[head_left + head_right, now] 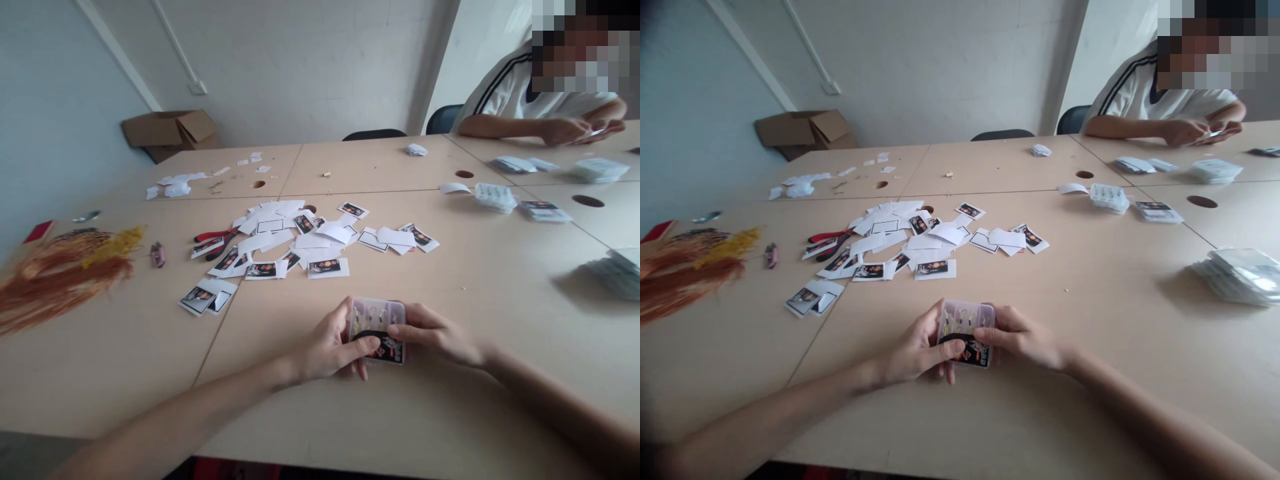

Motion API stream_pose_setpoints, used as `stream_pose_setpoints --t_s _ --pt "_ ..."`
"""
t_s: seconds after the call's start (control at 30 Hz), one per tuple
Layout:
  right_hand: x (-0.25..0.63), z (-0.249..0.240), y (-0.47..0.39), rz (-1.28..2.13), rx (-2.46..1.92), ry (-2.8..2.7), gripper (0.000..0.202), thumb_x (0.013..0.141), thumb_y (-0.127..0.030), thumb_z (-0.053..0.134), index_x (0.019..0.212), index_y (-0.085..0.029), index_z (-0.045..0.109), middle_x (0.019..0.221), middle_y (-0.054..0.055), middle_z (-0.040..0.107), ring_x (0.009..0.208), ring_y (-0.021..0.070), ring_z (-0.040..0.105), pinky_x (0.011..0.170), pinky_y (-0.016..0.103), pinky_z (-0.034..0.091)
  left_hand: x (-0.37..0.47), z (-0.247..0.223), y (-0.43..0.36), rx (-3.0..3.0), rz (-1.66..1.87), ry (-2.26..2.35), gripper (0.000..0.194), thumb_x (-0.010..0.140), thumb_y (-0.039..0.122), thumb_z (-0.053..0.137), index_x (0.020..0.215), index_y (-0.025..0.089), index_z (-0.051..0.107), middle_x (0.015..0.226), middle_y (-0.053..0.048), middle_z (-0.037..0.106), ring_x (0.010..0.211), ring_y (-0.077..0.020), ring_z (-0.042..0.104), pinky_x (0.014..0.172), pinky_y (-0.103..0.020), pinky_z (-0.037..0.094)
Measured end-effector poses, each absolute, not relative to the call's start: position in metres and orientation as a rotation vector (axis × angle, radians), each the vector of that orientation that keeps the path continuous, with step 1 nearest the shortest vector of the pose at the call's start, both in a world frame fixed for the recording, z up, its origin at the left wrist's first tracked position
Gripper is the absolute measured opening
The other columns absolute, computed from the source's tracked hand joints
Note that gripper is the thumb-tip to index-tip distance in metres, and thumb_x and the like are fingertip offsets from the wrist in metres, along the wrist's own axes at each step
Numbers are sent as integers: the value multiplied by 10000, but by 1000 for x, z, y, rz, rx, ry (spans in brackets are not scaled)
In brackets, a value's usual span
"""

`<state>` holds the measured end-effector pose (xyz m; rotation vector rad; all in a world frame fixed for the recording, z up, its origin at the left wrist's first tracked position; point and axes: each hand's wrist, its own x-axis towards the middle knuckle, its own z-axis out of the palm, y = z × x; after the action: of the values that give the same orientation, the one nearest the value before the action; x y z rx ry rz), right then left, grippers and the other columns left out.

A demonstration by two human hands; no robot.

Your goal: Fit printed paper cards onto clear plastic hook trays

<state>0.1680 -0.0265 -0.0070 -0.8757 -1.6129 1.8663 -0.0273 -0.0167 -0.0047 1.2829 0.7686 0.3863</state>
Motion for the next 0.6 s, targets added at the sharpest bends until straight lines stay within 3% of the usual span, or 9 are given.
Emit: stream_pose_setpoints --t_s 0.27,0.6 --pt "170 -8 -25 1912 -840 -1613 207 819 -310 479 858 -110 510 739 24 526 619 85 491 551 208 436 -29 -8 -18 1313 365 753 347 775 351 504 1004 172 313 827 -26 534 444 -38 541 361 -123 360" --pt "171 -8 -24 1936 -804 -1626 212 822 -298 477 892 -103 521 734 26 539 595 76 499 544 201 441 -28 -4 -19 1289 367 689 314 792 334 483 1000 169 315 781 -14 531 456 -53 552 369 -130 387"
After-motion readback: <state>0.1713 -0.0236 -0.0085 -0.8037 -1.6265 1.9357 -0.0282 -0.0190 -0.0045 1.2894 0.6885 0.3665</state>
